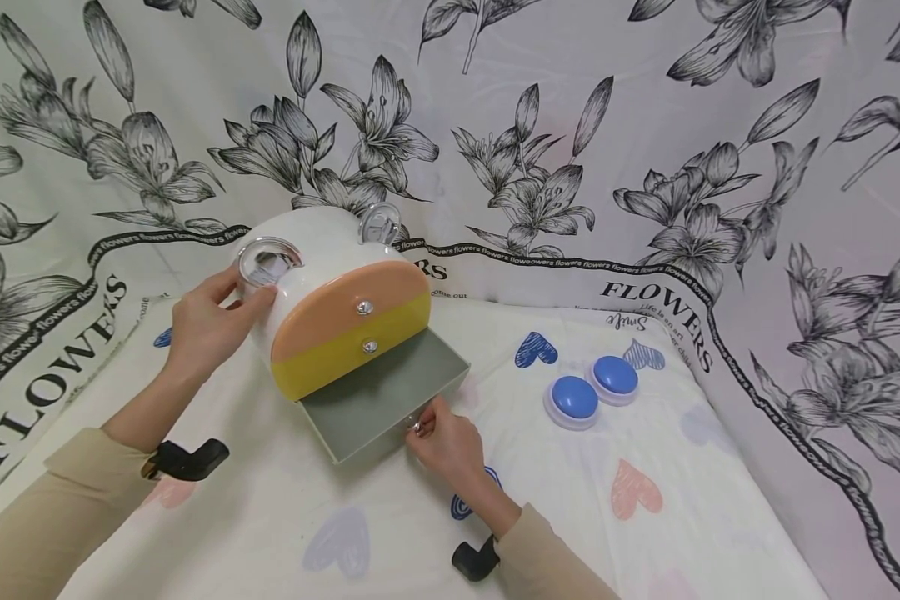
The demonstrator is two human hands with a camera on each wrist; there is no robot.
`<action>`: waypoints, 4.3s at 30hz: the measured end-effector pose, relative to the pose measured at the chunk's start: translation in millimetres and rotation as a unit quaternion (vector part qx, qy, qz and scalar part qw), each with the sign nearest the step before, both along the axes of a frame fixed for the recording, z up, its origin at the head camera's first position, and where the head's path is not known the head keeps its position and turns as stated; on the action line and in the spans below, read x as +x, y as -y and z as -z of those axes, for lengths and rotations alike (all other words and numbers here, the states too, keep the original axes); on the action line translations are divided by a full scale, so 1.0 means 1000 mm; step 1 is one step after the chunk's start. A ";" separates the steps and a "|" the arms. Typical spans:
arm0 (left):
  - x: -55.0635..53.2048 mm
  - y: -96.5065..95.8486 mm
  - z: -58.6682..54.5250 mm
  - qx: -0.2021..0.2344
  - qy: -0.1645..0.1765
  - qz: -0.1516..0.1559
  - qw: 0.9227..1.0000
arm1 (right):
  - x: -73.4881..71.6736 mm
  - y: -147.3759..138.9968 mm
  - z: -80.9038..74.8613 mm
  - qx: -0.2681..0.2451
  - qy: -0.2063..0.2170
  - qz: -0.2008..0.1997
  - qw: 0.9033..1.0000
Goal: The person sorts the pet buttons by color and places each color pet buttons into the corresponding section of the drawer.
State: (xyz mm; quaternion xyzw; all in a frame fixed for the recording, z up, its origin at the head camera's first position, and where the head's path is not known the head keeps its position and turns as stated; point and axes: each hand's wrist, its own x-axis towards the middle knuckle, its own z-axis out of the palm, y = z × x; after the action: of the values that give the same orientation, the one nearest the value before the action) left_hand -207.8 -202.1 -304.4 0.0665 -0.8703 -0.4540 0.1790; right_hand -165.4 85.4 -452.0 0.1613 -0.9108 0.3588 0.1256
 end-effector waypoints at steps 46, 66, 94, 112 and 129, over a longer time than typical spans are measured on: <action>0.000 0.001 0.001 0.004 -0.022 0.009 1.000 | 0.021 -0.022 0.006 -0.008 -0.006 -0.013 1.000; 0.000 0.001 0.002 0.007 -0.017 0.008 1.000 | 0.010 -0.066 -0.010 -0.024 0.004 0.016 1.000; 0.000 0.002 0.002 0.003 -0.019 0.011 1.000 | -0.038 -0.176 -0.012 -0.017 0.042 0.192 0.980; 0.001 0.001 0.003 0.004 -0.030 0.015 0.999 | -0.041 -0.200 0.015 0.035 0.137 0.185 0.972; 0.001 0.000 0.003 0.002 -0.025 0.008 1.000 | -0.039 -0.200 0.012 0.051 0.170 0.192 0.965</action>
State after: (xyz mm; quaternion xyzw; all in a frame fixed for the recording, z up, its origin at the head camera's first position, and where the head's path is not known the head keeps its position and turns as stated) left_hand -207.0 -202.0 -307.0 0.0485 -0.8650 -0.4589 0.1973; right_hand -204.8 285.1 -463.7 -0.0739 -0.9497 0.3031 0.0269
